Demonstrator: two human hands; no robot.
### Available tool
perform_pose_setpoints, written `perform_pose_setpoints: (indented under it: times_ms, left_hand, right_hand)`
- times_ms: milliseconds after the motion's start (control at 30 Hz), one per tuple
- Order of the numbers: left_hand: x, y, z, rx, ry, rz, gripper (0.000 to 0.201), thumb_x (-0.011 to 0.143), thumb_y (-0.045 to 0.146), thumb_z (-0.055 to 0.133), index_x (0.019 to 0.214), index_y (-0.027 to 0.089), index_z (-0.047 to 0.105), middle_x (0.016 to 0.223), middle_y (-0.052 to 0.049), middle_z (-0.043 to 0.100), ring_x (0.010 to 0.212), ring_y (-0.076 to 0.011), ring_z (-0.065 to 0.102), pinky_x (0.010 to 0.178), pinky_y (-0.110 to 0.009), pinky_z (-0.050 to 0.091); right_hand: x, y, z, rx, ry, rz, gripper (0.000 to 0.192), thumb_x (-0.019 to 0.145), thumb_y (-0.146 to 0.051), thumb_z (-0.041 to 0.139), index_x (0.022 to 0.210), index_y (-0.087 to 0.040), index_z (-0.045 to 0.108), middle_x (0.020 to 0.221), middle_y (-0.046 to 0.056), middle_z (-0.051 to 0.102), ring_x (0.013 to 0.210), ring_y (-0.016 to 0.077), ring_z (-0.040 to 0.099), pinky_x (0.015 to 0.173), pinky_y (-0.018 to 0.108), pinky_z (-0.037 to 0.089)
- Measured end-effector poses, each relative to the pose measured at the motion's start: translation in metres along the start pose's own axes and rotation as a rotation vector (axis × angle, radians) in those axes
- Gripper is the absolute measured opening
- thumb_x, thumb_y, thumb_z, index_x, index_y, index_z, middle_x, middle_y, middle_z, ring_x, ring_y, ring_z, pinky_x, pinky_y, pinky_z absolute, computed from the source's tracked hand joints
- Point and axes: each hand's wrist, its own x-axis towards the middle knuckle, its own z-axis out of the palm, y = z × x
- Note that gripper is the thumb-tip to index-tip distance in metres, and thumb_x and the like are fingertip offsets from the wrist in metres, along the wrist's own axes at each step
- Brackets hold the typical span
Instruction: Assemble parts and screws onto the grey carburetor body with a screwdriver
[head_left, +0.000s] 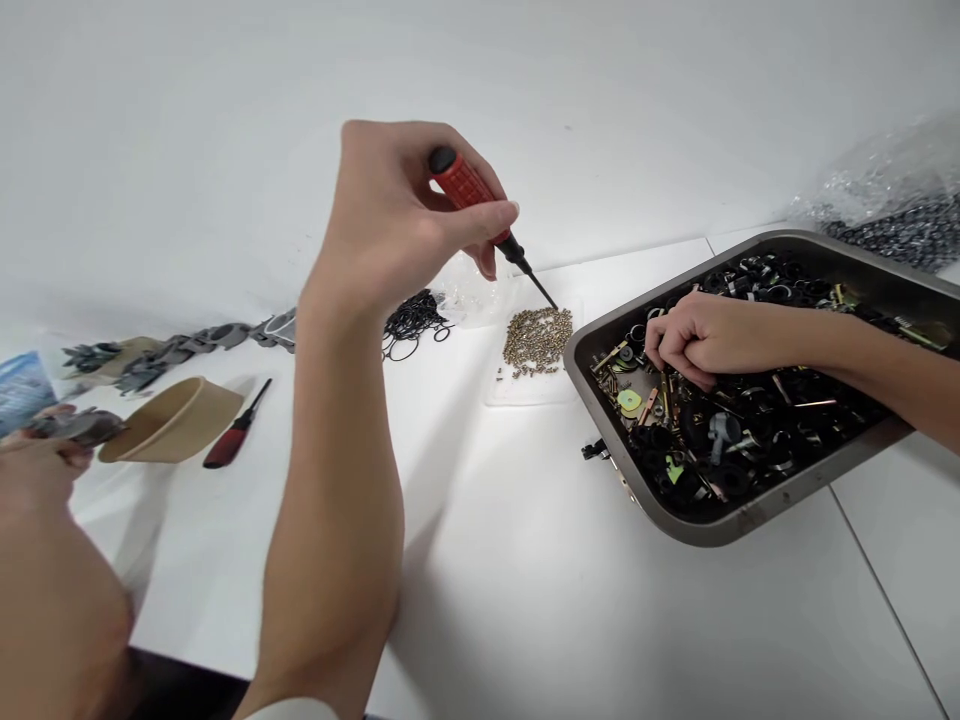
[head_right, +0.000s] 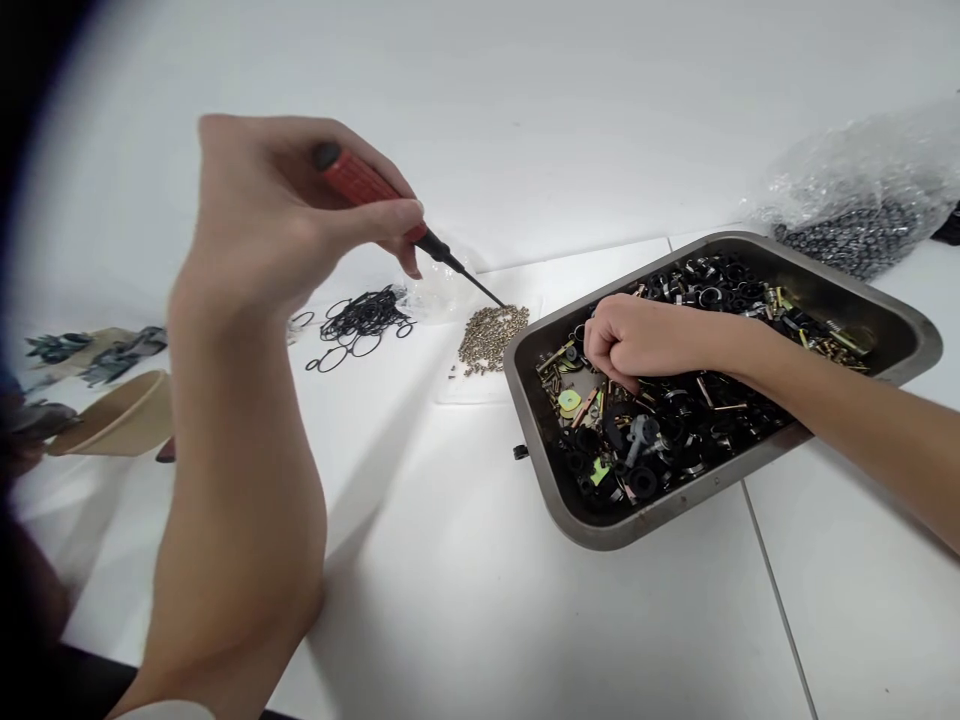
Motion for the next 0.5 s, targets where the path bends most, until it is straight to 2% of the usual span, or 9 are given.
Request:
perform_pose_setpoints:
  times_ms: [133, 200, 267, 367, 433, 500]
  left_hand:
    - [-0.002, 0.011, 0.003, -0.001, 0.012, 0.114, 0.020, 0.069, 0.012, 0.092, 0.074, 0.020, 0.074, 0.061, 0.003, 0.065, 0.052, -0.0109, 0.060, 0.047, -0.027, 0.051]
    - [-0.002, 0.013, 0.005, -0.020, 0.006, 0.122, 0.018, 0.071, 0.012, 0.090, 0.075, 0.019, 0.075, 0.063, 0.003, 0.065, 0.053, -0.0112, 0.060, 0.048, -0.027, 0.052]
    - [-0.003, 0.014, 0.006, -0.040, 0.005, 0.098, 0.018, 0.071, 0.015, 0.091, 0.076, 0.019, 0.074, 0.064, 0.001, 0.065, 0.056, -0.0130, 0.062, 0.050, -0.029, 0.052]
    - [-0.003, 0.014, 0.005, -0.085, -0.012, 0.069, 0.024, 0.067, 0.023, 0.095, 0.075, 0.021, 0.073, 0.064, -0.001, 0.065, 0.065, -0.0184, 0.065, 0.059, -0.032, 0.052]
    - [-0.003, 0.013, 0.005, -0.097, -0.033, 0.047, 0.024, 0.068, 0.029, 0.095, 0.078, 0.023, 0.074, 0.066, -0.004, 0.067, 0.071, -0.0227, 0.067, 0.064, -0.036, 0.053]
    - [-0.003, 0.015, 0.006, -0.083, -0.032, 0.040, 0.025, 0.068, 0.033, 0.095, 0.077, 0.023, 0.074, 0.067, -0.005, 0.067, 0.067, -0.0239, 0.066, 0.064, -0.040, 0.052]
  right_hand:
    - [0.002, -0.004, 0.003, -0.040, 0.110, 0.036, 0.017, 0.078, -0.021, 0.054, 0.071, -0.022, 0.069, 0.083, 0.005, 0.070, 0.080, 0.0225, 0.062, 0.078, 0.040, 0.051]
    - [0.003, -0.007, 0.006, -0.106, 0.189, 0.015, 0.021, 0.083, -0.025, 0.054, 0.090, -0.023, 0.074, 0.101, 0.008, 0.073, 0.093, 0.0267, 0.064, 0.089, 0.045, 0.051]
    - [0.004, -0.009, 0.010, -0.197, 0.237, -0.043, 0.031, 0.087, -0.035, 0.057, 0.110, -0.023, 0.074, 0.121, 0.012, 0.070, 0.114, 0.0334, 0.061, 0.103, 0.053, 0.045]
    - [0.004, -0.008, 0.018, -0.330, 0.179, -0.119, 0.048, 0.089, -0.051, 0.062, 0.128, -0.024, 0.070, 0.136, 0.014, 0.064, 0.134, 0.0416, 0.048, 0.114, 0.064, 0.031]
    - [0.004, -0.007, 0.023, -0.386, 0.125, -0.143, 0.054, 0.089, -0.057, 0.063, 0.133, -0.027, 0.069, 0.141, 0.013, 0.063, 0.138, 0.0432, 0.044, 0.116, 0.065, 0.027]
    - [0.003, -0.007, 0.027, -0.415, 0.101, -0.150, 0.058, 0.089, -0.060, 0.062, 0.138, -0.029, 0.067, 0.145, 0.012, 0.061, 0.138, 0.0426, 0.044, 0.116, 0.064, 0.027]
